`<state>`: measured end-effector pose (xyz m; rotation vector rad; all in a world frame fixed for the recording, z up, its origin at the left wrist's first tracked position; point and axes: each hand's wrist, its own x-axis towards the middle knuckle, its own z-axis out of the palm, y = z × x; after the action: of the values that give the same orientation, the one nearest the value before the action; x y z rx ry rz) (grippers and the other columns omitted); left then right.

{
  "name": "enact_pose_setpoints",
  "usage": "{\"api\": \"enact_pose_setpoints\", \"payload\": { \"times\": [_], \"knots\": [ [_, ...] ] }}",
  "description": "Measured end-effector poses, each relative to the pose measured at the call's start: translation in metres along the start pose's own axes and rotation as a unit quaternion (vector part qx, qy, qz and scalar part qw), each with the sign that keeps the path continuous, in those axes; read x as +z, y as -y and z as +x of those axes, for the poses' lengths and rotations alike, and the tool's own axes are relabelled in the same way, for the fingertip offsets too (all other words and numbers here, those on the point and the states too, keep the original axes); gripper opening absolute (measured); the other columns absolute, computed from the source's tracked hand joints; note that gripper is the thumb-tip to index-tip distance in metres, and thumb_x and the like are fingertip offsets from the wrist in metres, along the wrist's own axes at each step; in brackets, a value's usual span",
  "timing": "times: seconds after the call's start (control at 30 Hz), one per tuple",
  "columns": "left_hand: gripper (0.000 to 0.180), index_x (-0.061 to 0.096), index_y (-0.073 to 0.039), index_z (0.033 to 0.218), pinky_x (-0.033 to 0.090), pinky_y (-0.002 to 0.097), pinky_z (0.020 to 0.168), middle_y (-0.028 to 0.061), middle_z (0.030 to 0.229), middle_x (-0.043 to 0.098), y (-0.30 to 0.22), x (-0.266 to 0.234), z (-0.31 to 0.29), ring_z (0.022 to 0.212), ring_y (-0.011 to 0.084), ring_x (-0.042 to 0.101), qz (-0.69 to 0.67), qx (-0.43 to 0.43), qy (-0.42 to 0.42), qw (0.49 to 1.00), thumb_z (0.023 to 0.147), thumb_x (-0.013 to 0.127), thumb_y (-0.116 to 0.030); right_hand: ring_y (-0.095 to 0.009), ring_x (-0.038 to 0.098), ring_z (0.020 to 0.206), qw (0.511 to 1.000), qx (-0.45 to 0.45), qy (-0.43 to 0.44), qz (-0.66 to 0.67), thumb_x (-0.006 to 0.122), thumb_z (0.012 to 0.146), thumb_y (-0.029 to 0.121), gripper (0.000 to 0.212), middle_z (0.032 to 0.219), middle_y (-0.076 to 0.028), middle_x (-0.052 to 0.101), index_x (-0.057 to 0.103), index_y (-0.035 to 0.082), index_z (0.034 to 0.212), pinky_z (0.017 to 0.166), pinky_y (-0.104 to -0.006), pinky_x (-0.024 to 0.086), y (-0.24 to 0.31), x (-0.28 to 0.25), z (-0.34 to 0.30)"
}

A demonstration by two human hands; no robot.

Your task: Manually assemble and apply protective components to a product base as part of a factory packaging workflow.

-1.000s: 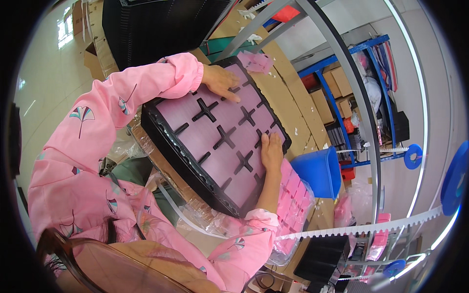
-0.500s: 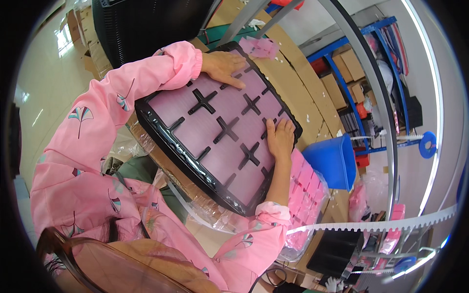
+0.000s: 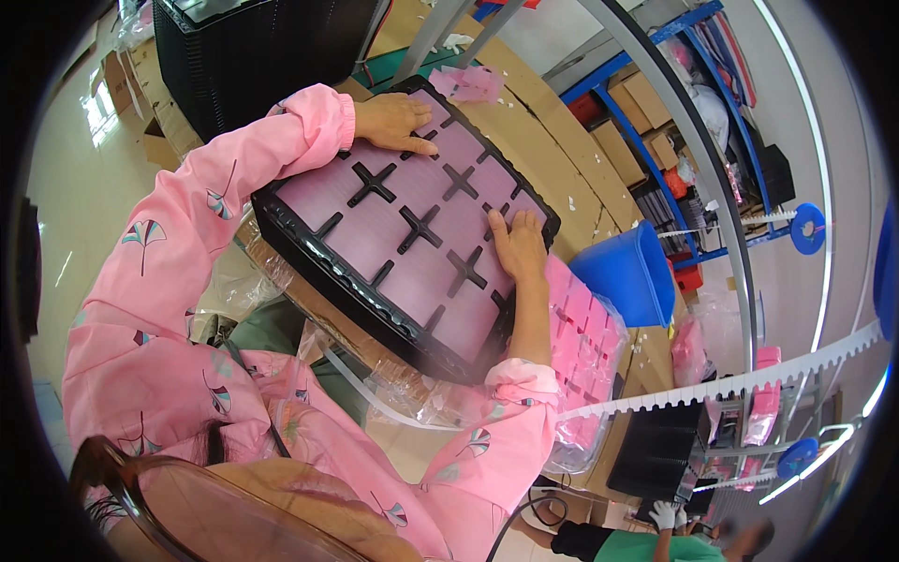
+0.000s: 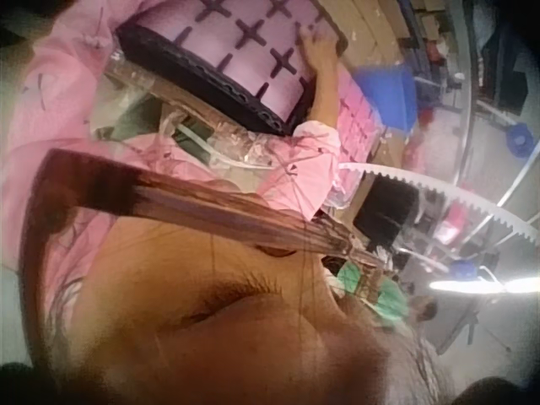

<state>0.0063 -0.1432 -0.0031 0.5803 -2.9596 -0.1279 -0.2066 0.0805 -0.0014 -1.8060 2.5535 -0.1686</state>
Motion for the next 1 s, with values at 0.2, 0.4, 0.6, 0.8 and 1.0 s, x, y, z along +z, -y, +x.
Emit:
{"api": "enact_pose_setpoints", "payload": {
  "times": [0.2,0.4,0.6,0.8,1.0],
  "knots": [
    [0.077,0.053,0.008,0.104,0.034,0.0394,0.092,0.0233,0.107,0.053,0.000,-0.004,-0.012,0.099,0.0341,0.051,0.025,0.021,-0.001,0.999,0.083,0.032,-0.063,-0.038,0.043,0.113,1.000,-0.014,-0.027,0.004,0.032,0.086,0.058,0.071,0.119,-0.029,0.045,0.052,-0.008,0.105,0.093,-0.0404,0.035,-0.010,0.003,-0.010],
    [0.081,0.060,0.007,0.088,0.044,0.0418,0.076,0.0247,0.083,0.059,-0.015,-0.036,-0.022,0.081,0.0380,0.056,0.013,-0.017,0.074,0.997,0.079,0.033,-0.068,-0.037,0.051,0.100,0.998,0.040,0.046,-0.014,0.034,0.085,0.056,0.065,0.106,-0.026,0.054,0.058,-0.004,0.090,0.082,-0.0430,0.041,0.006,-0.020,-0.011],
    [0.082,0.055,0.009,0.098,0.042,0.0411,0.081,0.0266,0.098,0.055,0.003,-0.015,0.005,0.091,0.0377,0.054,-0.053,-0.011,0.084,0.995,0.080,0.034,-0.067,-0.036,0.050,0.102,1.000,0.015,-0.001,0.013,0.035,0.084,0.058,0.066,0.106,-0.025,0.053,0.057,-0.004,0.089,0.082,-0.0431,0.041,0.003,-0.011,0.006],
    [0.091,0.031,0.009,0.128,0.023,0.0360,0.104,0.0260,0.136,0.027,0.001,0.000,0.016,0.127,0.0359,0.027,0.000,0.013,0.056,0.998,0.080,0.031,-0.068,-0.035,0.036,0.121,0.999,-0.013,-0.030,0.002,0.032,0.083,0.062,0.077,0.127,-0.025,0.040,0.047,-0.006,0.116,0.096,-0.0413,0.033,-0.011,0.009,0.023],
    [0.095,0.025,0.007,0.132,0.016,0.0350,0.107,0.0249,0.140,0.019,-0.001,-0.003,0.016,0.131,0.0343,0.017,-0.003,-0.011,0.071,0.997,0.078,0.027,-0.071,-0.035,0.027,0.127,0.999,-0.009,-0.046,0.007,0.029,0.083,0.064,0.083,0.134,-0.026,0.031,0.038,-0.007,0.124,0.102,-0.0445,0.023,-0.015,0.017,0.025]
  ]
}}
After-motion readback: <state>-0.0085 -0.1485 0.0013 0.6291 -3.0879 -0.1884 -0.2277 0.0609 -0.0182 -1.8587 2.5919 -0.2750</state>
